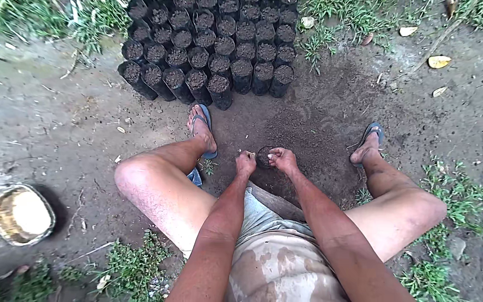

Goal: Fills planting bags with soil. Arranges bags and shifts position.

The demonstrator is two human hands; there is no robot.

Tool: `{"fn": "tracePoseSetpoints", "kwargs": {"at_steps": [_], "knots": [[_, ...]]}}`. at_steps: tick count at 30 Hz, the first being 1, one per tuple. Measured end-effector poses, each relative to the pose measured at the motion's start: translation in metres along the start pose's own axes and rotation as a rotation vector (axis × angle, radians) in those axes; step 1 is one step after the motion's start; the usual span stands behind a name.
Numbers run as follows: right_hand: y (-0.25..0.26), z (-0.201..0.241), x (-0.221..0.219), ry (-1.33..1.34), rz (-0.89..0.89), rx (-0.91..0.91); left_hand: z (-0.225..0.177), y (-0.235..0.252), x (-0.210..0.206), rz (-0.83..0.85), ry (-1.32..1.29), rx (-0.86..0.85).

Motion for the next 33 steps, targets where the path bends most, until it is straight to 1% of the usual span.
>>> {"fn": "tracePoseSetpoints", "kwargs": {"at_steps": [2, 4, 6, 8, 11, 15, 17, 19, 22, 25, 26, 28, 30, 31, 33], "knots": [[-0.002, 0.002, 0.002, -0.109, -0.006, 0.003, -0.009, -0.01, -0.003, 0.021, 0.012, -0.034], [-0.005, 0.002, 0.0, -0.184, 0.011, 0.041, -0.017, -0.024, -0.003, 0.018, 0.015, -0.024], [-0.004, -0.004, -0.003, -0.23, 0.033, 0.098, -0.026, -0.034, -0.004, -0.053, -0.081, 0.026], [-0.007, 0.003, -0.003, -0.316, 0.025, 0.083, -0.04, -0.041, -0.005, -0.115, -0.216, 0.078], [-0.021, 0.024, 0.004, -0.541, -0.031, 0.07, -0.064, -0.039, -0.013, -0.213, -0.389, 0.038], [-0.029, 0.032, 0.01, -0.679, -0.104, 0.082, -0.083, -0.033, -0.022, -0.273, -0.465, -0.001], [-0.027, 0.033, 0.011, -0.668, -0.162, 0.096, -0.084, -0.032, -0.02, -0.287, -0.476, 0.001], [-0.029, 0.034, 0.012, -0.614, -0.192, 0.107, -0.079, -0.032, -0.019, -0.262, -0.475, 0.035], [-0.019, 0.036, 0.013, -0.572, -0.173, 0.107, -0.065, -0.022, -0.021, -0.249, -0.412, 0.112], [-0.013, 0.035, 0.012, -0.557, -0.134, 0.134, -0.048, -0.015, -0.018, -0.264, -0.389, 0.135], [-0.013, 0.034, 0.015, -0.538, -0.137, 0.115, -0.043, -0.013, -0.015, -0.259, -0.368, 0.128], [-0.013, 0.025, 0.026, -0.419, -0.164, 0.031, -0.035, -0.008, -0.006, -0.238, -0.307, 0.085], [-0.013, 0.0, 0.035, -0.248, -0.223, -0.065, -0.021, -0.005, -0.001, -0.206, -0.199, 0.05], [-0.011, -0.011, 0.04, -0.209, -0.258, -0.105, -0.017, -0.002, 0.002, -0.177, -0.134, 0.046], [-0.008, -0.028, 0.045, -0.259, -0.262, -0.17, -0.012, 0.005, 0.003, -0.09, 0.013, 0.069]]}}
Point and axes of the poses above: each hand's wrist, its own y-axis towards the middle knuckle, its own x-axis out of the back of the hand, z = x × y, the point moved 5 cm from there along y, towards the middle knuckle, and after that the axes turned 10 degrees about -y, right-handed, at the moved point
